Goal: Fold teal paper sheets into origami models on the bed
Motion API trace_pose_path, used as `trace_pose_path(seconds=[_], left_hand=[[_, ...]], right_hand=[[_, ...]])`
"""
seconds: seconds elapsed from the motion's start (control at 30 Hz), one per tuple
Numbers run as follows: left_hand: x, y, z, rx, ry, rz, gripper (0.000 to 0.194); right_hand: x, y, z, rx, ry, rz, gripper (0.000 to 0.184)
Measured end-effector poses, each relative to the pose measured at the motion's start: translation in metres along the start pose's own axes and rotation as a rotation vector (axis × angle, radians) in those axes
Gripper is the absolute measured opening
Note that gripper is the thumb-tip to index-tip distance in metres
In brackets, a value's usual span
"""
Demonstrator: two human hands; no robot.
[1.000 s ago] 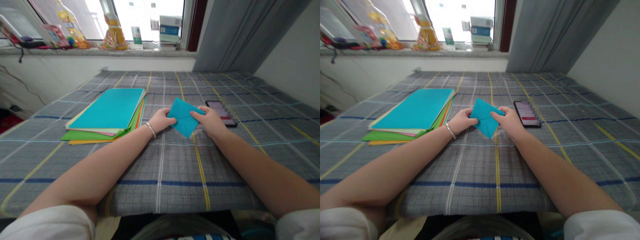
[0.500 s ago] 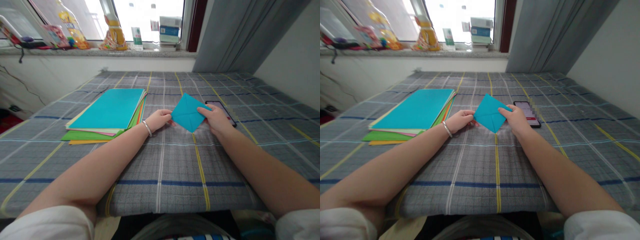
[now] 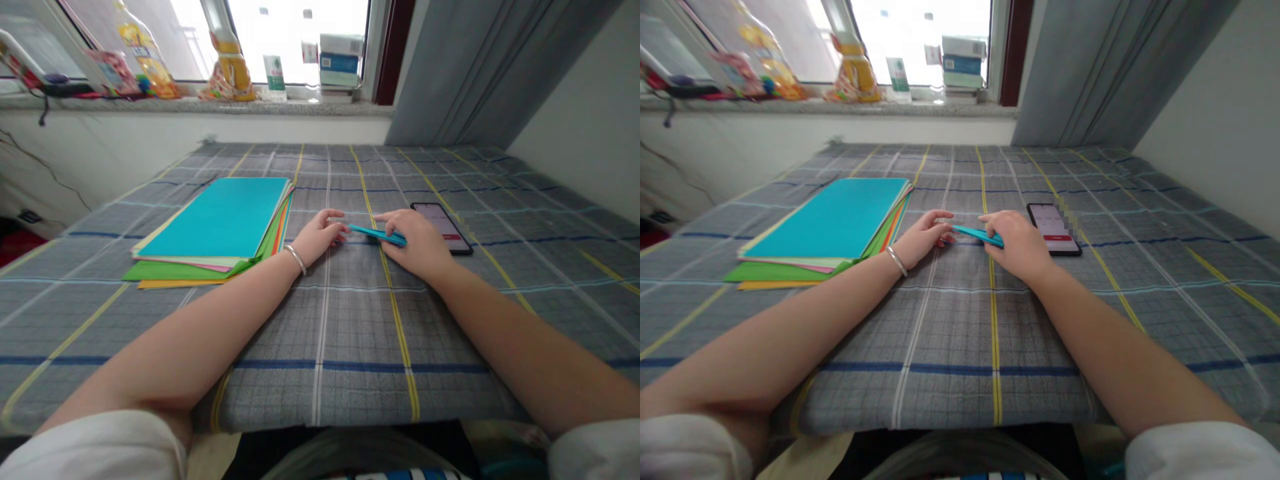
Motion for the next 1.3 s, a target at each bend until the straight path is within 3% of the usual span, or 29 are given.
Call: trace_pose_path(seconds=[0.1,0.17,0.23,0.33,0.4,0.53,0.7,0.8,0.93,1.07,1.23,1.3], left_hand=[[0.003,0.002,0.003,-0.032,0.002,0.057,0.022],[0.002,0.003,0.007,-0.066,-0.027,0.094,0.024],[0.002,0.002,0.010,-0.094,-0.120,0.147,0.028],[0.005,0.004,0.016,-0.137,-0.309,0.270,0.038],[0.009,0.007,0.019,-0.146,-0.438,0.344,0.039],[0.020,0.015,0.022,-0.127,-0.665,0.460,0.037],[0.030,0.027,0.030,-0.113,-0.871,0.621,0.029],[0.035,0.036,0.036,-0.162,-0.943,0.726,0.030],[0.037,0.044,0.043,-0.254,-0.977,0.836,0.045],[0.038,0.045,0.043,-0.283,-0.978,0.907,0.065],[0.049,0.052,0.038,-0.227,-1.094,1.045,0.030],[0.053,0.055,0.037,-0.214,-1.188,1.077,0.025]], right_hand=[[-0.012,0.004,0.024,-0.224,-0.052,-0.104,0.016],[-0.011,0.009,0.037,-0.364,-0.081,-0.100,0.015],[-0.006,0.015,0.046,-0.483,-0.089,-0.055,0.026],[0.004,0.020,0.049,-0.603,-0.153,-0.003,0.050],[0.009,0.020,0.049,-0.621,-0.254,0.017,0.040],[0.033,0.014,0.046,-0.471,-0.235,0.144,0.028],[0.040,0.009,0.043,-0.309,-0.202,0.215,0.036],[0.046,0.007,0.037,-0.213,-0.285,0.328,0.030],[0.073,0.013,0.030,-0.087,-0.310,0.600,0.030],[0.090,0.021,0.034,-0.051,-0.465,0.750,0.034],[0.098,0.029,0.033,0.014,-0.584,0.841,0.044],[0.100,0.032,0.030,0.060,-0.614,0.890,0.053]])
Point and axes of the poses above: each hand's wrist, its own y-axis away from the middle knuckle, its own z-axis out of the palm, x = y × z, the point moved 8 cm from there along -y, towards the middle knuckle, and after that the axes turned 11 degrees about -y, right-handed, at the moved point
